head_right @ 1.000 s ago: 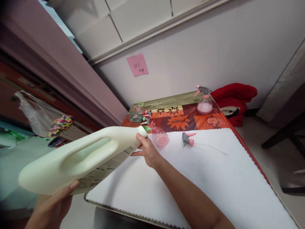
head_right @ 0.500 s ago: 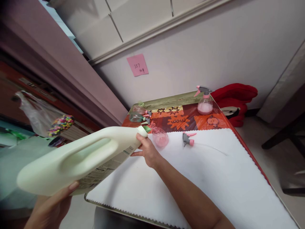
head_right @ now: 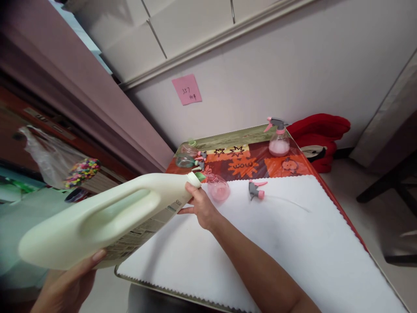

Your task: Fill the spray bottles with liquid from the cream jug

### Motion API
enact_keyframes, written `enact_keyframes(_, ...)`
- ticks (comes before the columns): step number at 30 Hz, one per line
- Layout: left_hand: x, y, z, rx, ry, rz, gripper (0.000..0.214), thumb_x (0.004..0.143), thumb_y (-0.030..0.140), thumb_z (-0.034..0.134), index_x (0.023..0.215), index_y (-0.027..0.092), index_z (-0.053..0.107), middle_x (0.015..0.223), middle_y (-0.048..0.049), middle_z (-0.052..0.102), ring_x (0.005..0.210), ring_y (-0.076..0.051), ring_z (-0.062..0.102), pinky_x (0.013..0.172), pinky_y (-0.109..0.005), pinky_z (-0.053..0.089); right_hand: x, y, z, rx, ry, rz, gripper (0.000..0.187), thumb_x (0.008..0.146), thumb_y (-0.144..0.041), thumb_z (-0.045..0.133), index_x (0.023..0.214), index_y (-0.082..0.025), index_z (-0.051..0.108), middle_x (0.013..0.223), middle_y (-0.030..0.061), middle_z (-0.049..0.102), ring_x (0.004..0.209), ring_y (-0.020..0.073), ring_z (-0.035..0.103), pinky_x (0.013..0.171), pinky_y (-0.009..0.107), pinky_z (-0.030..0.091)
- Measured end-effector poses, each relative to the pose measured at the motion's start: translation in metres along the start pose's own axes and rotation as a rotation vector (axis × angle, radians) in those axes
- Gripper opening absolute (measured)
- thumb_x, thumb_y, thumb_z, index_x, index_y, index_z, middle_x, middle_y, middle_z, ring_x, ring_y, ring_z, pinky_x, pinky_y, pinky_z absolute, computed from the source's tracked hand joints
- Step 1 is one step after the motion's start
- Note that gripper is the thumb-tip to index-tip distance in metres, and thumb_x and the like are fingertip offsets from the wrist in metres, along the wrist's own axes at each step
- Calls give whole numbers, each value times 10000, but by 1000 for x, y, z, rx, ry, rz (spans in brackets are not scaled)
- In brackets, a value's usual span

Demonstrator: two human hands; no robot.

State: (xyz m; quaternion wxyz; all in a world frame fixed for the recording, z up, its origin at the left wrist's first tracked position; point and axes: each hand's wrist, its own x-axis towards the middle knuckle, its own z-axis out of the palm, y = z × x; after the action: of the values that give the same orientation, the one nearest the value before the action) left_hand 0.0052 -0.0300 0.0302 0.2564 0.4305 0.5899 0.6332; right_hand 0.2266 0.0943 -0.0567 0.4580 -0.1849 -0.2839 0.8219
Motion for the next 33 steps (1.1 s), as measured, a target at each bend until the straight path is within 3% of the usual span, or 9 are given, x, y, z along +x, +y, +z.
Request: enact_keyframes(33, -3, 5, 3, 35, 28, -26, 879, 492, 229, 918, 1323, 288, 638, 1083, -14, 782, 1218, -296, 636, 938, -311, 577, 0, -1, 0, 18, -1, 6, 498, 873, -605, 573, 1244, -277, 627, 1256, 79, 672, 1047, 272, 657, 832, 495, 582)
